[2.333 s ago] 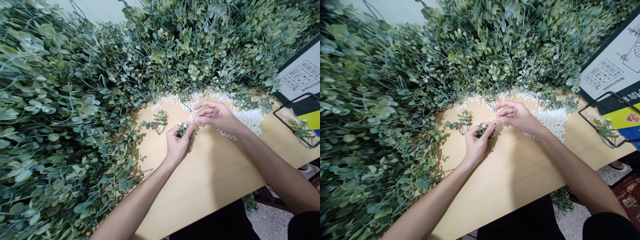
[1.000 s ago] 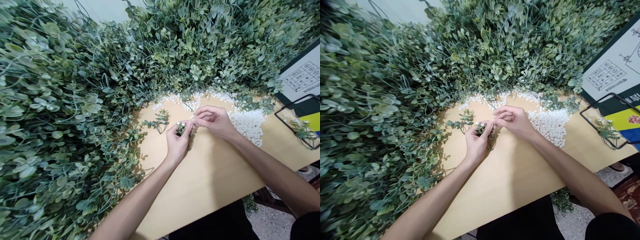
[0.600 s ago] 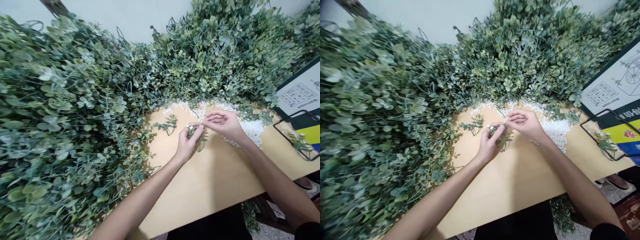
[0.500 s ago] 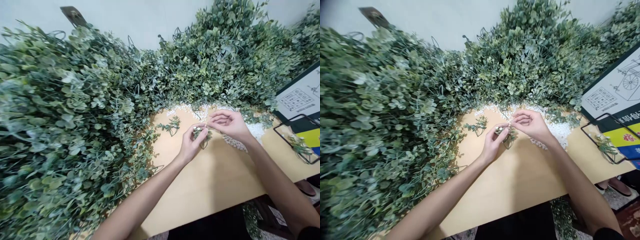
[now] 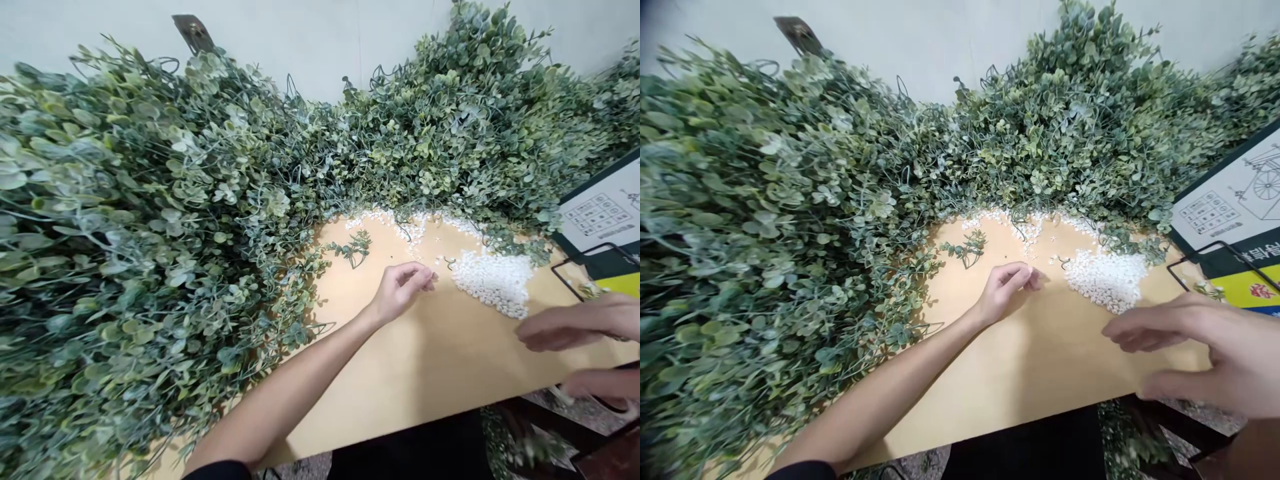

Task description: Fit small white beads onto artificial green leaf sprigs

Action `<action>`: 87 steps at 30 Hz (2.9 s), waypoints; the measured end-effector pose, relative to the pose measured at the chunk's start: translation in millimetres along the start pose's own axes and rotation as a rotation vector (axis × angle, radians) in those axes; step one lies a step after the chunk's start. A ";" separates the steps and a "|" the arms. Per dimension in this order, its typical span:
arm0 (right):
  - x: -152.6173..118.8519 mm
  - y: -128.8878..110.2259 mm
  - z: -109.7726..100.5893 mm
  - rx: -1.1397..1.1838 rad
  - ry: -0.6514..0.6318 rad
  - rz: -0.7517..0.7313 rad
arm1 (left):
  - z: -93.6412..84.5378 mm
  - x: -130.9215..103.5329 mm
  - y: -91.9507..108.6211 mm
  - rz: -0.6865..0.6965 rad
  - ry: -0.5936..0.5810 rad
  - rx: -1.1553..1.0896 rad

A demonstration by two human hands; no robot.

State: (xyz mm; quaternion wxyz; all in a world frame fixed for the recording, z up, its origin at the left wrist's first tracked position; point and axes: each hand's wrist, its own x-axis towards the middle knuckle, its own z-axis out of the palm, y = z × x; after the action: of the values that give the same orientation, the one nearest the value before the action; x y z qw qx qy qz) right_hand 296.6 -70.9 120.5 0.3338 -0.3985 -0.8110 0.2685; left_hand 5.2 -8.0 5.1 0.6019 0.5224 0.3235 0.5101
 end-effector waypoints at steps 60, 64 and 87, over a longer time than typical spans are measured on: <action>156.2 62.0 161.1 -0.078 -0.395 -0.127 | 6.9 -13.6 -17.6 0.630 -0.368 0.494; 156.1 63.8 159.0 -0.104 -0.301 -0.143 | 8.6 -14.3 -13.5 0.686 -0.340 0.564; 151.4 84.5 148.6 0.328 0.421 0.025 | 2.1 -10.8 -12.8 0.712 -0.206 0.737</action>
State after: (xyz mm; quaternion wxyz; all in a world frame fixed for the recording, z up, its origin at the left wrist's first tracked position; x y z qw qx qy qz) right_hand 154.3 74.4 16.7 0.5519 -0.3962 -0.6643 0.3117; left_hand 7.7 -18.1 -8.2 0.1961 0.8246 0.2229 0.4815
